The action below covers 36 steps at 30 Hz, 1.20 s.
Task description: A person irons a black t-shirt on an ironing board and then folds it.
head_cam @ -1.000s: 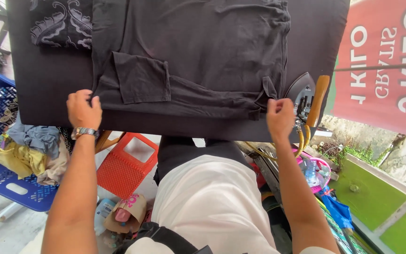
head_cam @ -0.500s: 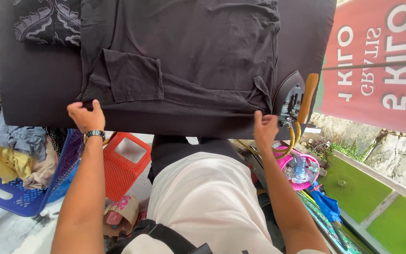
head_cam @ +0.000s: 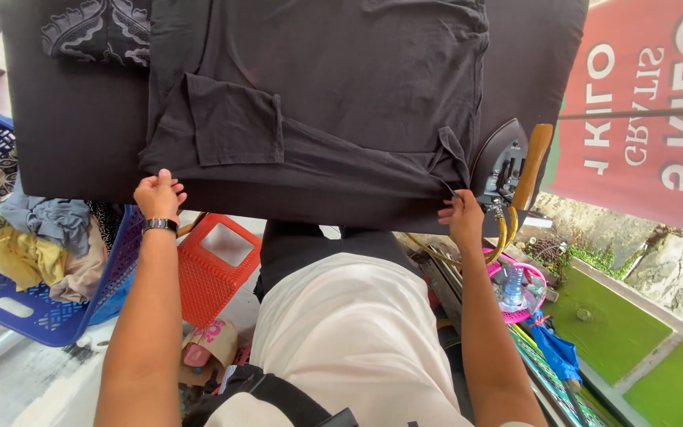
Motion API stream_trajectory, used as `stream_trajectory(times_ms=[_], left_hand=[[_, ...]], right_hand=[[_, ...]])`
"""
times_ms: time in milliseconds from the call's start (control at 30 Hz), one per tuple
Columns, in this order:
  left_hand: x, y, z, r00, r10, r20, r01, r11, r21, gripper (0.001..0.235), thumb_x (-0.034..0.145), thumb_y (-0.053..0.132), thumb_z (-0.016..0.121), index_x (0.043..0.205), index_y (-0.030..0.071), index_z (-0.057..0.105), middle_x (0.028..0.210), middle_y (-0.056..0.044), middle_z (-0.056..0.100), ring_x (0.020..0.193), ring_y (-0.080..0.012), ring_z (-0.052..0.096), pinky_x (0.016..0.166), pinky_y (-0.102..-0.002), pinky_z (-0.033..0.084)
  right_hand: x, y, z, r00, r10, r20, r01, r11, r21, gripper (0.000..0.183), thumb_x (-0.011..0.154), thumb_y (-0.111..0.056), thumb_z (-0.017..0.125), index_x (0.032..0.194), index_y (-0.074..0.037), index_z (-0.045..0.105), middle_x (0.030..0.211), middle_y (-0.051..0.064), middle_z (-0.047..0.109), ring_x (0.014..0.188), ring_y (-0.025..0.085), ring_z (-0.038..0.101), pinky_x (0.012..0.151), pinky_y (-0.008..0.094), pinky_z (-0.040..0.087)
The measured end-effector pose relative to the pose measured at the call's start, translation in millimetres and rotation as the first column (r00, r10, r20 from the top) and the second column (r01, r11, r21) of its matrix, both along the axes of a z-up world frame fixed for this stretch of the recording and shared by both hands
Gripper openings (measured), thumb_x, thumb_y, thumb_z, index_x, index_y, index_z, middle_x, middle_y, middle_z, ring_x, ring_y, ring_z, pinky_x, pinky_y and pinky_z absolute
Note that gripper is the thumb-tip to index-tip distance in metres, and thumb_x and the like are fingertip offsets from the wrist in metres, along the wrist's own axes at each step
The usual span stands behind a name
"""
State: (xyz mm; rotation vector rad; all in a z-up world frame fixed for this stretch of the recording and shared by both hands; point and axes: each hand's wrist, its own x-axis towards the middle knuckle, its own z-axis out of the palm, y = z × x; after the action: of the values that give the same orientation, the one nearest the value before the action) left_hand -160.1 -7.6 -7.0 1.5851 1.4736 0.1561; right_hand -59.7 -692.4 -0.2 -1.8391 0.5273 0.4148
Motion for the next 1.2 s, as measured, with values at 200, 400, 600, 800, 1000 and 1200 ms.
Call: stream_trajectory(times_ms=[200,400,600,800,1000,1200], left_hand=[[-4,9,-27,0.999,-0.002,-0.046,0.018,0.934,0.358,0.011,0.099,0.013,0.075,0.103,0.016,0.066,0.088,-0.007,0.075,0.064,-0.0218,0.080,0.048,-0.029,0.070],[41,-38,12,0.831,-0.553,-0.057,0.393,0.512,0.764,0.011,0.101,0.015,0.083,0.108,0.010,0.076,0.090,-0.015,0.072,0.084,-0.0390,0.074,0.074,-0.047,0.060],[59,-67,-6,0.769,-0.591,-0.245,0.630,0.634,0.448,0.058,0.100,0.053,0.089,0.111,-0.002,0.074,0.097,-0.019,0.065,0.096,-0.0458,0.071,0.090,-0.057,0.058],[56,-66,37,0.882,-0.470,0.029,0.470,0.883,0.009,0.030,0.102,0.031,0.086,0.096,0.009,0.066,0.078,-0.006,0.077,0.067,-0.0199,0.081,0.057,-0.025,0.068],[44,-36,35,0.827,-0.504,-0.249,0.556,0.665,0.499,0.040,0.092,0.033,0.097,0.113,0.013,0.069,0.096,-0.005,0.067,0.084,-0.0284,0.075,0.078,-0.046,0.061],[106,-71,57,0.756,-0.568,-0.327,0.609,0.426,0.669,0.033,0.098,0.026,0.088,0.115,0.016,0.061,0.105,-0.001,0.053,0.101,-0.0332,0.063,0.078,-0.053,0.054]], right_hand=[[1,10,29,0.959,0.105,0.265,0.016,0.909,-0.416,0.025,0.110,0.008,0.045,0.113,-0.003,0.068,0.103,0.020,0.069,0.074,0.029,0.078,0.051,0.034,0.065],[19,41,33,0.836,0.497,0.234,-0.215,0.688,-0.693,0.041,0.101,-0.035,0.091,0.123,-0.009,0.068,0.109,0.010,0.059,0.098,0.035,0.071,0.085,0.049,0.060],[41,49,48,0.853,0.496,0.161,-0.142,0.518,-0.843,0.020,0.105,-0.015,0.083,0.110,-0.012,0.064,0.099,0.005,0.057,0.091,0.031,0.070,0.076,0.042,0.059],[79,84,40,0.798,0.483,0.361,-0.135,0.727,-0.673,0.019,0.102,-0.010,0.084,0.109,-0.014,0.066,0.095,0.003,0.058,0.079,0.025,0.066,0.074,0.041,0.056],[92,80,39,0.845,0.409,0.343,-0.093,0.746,-0.659,0.030,0.101,-0.014,0.085,0.123,-0.010,0.065,0.098,0.009,0.062,0.079,0.029,0.070,0.073,0.045,0.057],[125,66,25,0.964,0.262,-0.050,-0.228,0.711,-0.665,0.060,0.100,-0.056,0.082,0.138,-0.016,0.058,0.114,0.029,0.076,0.110,0.055,0.074,0.094,0.069,0.057]])
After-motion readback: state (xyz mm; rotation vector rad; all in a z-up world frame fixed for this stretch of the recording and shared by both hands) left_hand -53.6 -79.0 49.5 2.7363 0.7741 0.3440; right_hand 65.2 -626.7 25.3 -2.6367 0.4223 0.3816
